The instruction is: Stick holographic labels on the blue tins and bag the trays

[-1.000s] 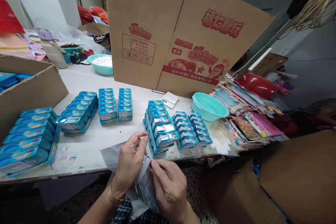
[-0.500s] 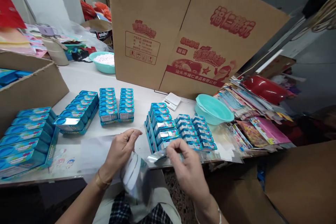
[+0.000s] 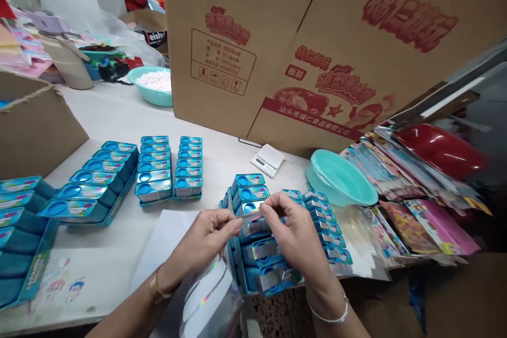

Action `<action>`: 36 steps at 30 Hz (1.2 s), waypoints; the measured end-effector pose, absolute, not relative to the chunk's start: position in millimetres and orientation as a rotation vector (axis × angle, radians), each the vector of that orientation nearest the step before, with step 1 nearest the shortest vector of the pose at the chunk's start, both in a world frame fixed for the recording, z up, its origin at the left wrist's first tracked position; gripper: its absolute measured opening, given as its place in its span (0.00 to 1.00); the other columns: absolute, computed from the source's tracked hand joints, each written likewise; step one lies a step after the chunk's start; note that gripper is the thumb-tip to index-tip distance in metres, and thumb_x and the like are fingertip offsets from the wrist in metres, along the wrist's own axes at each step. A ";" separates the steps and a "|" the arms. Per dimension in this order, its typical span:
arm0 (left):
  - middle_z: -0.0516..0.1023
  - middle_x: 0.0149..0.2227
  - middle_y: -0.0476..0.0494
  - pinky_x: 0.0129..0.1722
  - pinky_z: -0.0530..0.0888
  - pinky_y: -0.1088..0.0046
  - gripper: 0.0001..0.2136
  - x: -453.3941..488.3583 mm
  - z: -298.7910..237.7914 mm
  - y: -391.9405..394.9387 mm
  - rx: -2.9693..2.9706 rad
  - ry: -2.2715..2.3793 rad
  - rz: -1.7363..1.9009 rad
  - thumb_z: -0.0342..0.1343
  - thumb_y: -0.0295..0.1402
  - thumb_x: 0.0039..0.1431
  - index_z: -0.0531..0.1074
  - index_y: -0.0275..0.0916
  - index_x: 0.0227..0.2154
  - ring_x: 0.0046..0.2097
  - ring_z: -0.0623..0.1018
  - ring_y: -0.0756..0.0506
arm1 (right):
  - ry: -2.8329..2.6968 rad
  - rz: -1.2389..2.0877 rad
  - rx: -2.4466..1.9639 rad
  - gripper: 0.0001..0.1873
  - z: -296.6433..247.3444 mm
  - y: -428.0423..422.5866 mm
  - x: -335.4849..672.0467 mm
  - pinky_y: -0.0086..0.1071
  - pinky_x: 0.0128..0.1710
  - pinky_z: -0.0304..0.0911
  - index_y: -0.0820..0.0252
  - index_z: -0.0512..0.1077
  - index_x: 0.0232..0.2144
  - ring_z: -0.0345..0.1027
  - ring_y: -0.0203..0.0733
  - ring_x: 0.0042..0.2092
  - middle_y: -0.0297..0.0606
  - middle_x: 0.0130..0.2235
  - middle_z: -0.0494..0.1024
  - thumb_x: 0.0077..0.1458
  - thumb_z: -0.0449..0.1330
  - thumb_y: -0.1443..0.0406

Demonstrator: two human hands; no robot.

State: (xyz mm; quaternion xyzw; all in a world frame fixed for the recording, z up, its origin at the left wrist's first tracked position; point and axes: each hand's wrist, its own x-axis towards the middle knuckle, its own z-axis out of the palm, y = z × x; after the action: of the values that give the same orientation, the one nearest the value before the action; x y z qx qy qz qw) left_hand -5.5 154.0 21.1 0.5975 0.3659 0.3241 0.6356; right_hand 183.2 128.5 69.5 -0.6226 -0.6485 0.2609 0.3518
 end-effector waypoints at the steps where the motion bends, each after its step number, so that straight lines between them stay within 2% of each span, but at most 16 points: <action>1: 0.60 0.20 0.55 0.22 0.56 0.77 0.20 -3.8 17.9 157.4 1.365 0.846 0.741 0.52 0.47 0.65 0.67 0.37 0.23 0.22 0.61 0.53 | -1.706 0.601 -1.663 0.12 65.4 130.4 183.5 0.31 0.32 0.56 0.57 0.69 0.30 0.65 0.37 0.31 0.31 0.29 0.73 0.65 0.54 0.61; 6: 0.60 0.20 0.55 0.22 0.57 0.77 0.21 1.5 2.4 169.3 1.366 0.883 0.726 0.50 0.48 0.66 0.67 0.37 0.23 0.22 0.61 0.53 | -1.828 0.327 -1.792 0.10 51.9 138.7 185.2 0.33 0.34 0.54 0.56 0.68 0.31 0.67 0.40 0.34 0.34 0.31 0.74 0.66 0.53 0.63; 11: 0.62 0.21 0.55 0.22 0.59 0.77 0.21 5.6 -9.0 179.2 1.335 0.877 0.709 0.51 0.49 0.65 0.68 0.37 0.24 0.22 0.62 0.53 | -1.879 0.307 -1.852 0.10 50.1 145.1 187.1 0.33 0.33 0.53 0.56 0.66 0.29 0.66 0.41 0.34 0.34 0.30 0.73 0.65 0.53 0.66; 14: 0.62 0.18 0.55 0.21 0.57 0.77 0.23 10.4 -20.5 183.4 1.265 0.830 0.697 0.54 0.52 0.61 0.68 0.37 0.23 0.20 0.61 0.53 | -1.924 0.304 -1.844 0.10 47.6 146.5 187.2 0.33 0.34 0.54 0.56 0.65 0.29 0.66 0.42 0.35 0.34 0.31 0.72 0.64 0.53 0.67; 17: 0.61 0.15 0.55 0.20 0.53 0.76 0.26 17.3 -36.5 184.5 1.190 0.811 0.694 0.56 0.57 0.56 0.65 0.38 0.19 0.19 0.59 0.53 | -1.862 0.341 -1.816 0.02 41.1 149.3 188.9 0.33 0.36 0.57 0.56 0.66 0.35 0.67 0.42 0.38 0.34 0.35 0.72 0.61 0.55 0.68; 20: 0.62 0.15 0.54 0.20 0.53 0.76 0.28 20.3 -47.1 181.2 1.164 0.841 0.718 0.57 0.59 0.54 0.63 0.38 0.17 0.19 0.60 0.53 | -1.839 0.377 -1.754 0.07 37.9 152.5 192.8 0.34 0.39 0.60 0.56 0.65 0.40 0.68 0.43 0.40 0.36 0.39 0.71 0.59 0.54 0.71; 24: 0.64 0.13 0.55 0.22 0.56 0.77 0.24 6.6 -35.2 162.7 1.198 0.927 0.839 0.56 0.55 0.57 0.72 0.35 0.24 0.18 0.61 0.53 | -1.807 0.272 -1.636 0.11 52.7 130.2 193.4 0.37 0.43 0.62 0.56 0.67 0.43 0.67 0.44 0.43 0.39 0.44 0.70 0.60 0.51 0.73; 26: 0.65 0.13 0.55 0.24 0.59 0.77 0.23 -5.8 -19.7 146.2 1.223 0.979 0.930 0.54 0.53 0.61 0.74 0.35 0.28 0.19 0.62 0.52 | -1.707 0.227 -1.523 0.09 63.1 99.2 187.4 0.37 0.44 0.62 0.55 0.68 0.44 0.67 0.43 0.42 0.39 0.44 0.70 0.63 0.52 0.70; 28: 0.66 0.14 0.55 0.25 0.61 0.77 0.20 -17.5 -2.5 126.7 1.236 1.026 1.037 0.54 0.50 0.63 0.74 0.36 0.29 0.20 0.63 0.52 | -1.689 0.343 -1.400 0.08 67.2 60.3 176.8 0.34 0.44 0.64 0.53 0.69 0.45 0.67 0.41 0.43 0.37 0.43 0.71 0.65 0.53 0.67; 31: 0.66 0.16 0.56 0.24 0.62 0.79 0.16 -27.8 19.0 97.1 1.243 1.087 1.206 0.55 0.46 0.64 0.75 0.37 0.31 0.20 0.64 0.53 | -1.819 0.630 -1.329 0.15 54.0 7.7 156.2 0.34 0.50 0.65 0.50 0.68 0.54 0.68 0.42 0.51 0.37 0.50 0.73 0.65 0.56 0.65; 33: 0.65 0.16 0.57 0.23 0.62 0.79 0.14 -29.2 28.3 79.8 1.246 1.126 1.309 0.55 0.44 0.65 0.75 0.37 0.32 0.20 0.65 0.53 | -1.844 0.693 -1.333 0.19 36.4 -14.0 143.6 0.36 0.54 0.64 0.51 0.66 0.58 0.67 0.43 0.54 0.38 0.53 0.73 0.65 0.57 0.65; 36: 0.65 0.16 0.57 0.22 0.63 0.80 0.12 -26.5 35.9 59.7 1.283 1.185 1.429 0.56 0.42 0.64 0.75 0.37 0.32 0.19 0.66 0.53 | -1.787 0.630 -1.273 0.18 14.1 -28.9 132.4 0.35 0.51 0.67 0.52 0.68 0.57 0.70 0.42 0.50 0.39 0.49 0.76 0.66 0.55 0.68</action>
State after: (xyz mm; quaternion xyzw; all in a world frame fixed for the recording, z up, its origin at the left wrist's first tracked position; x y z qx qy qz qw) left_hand -26.5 59.7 35.9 0.5138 0.4744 0.5723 0.4282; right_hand 132.4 -28.9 14.1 -0.5069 -0.7118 0.2508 0.4166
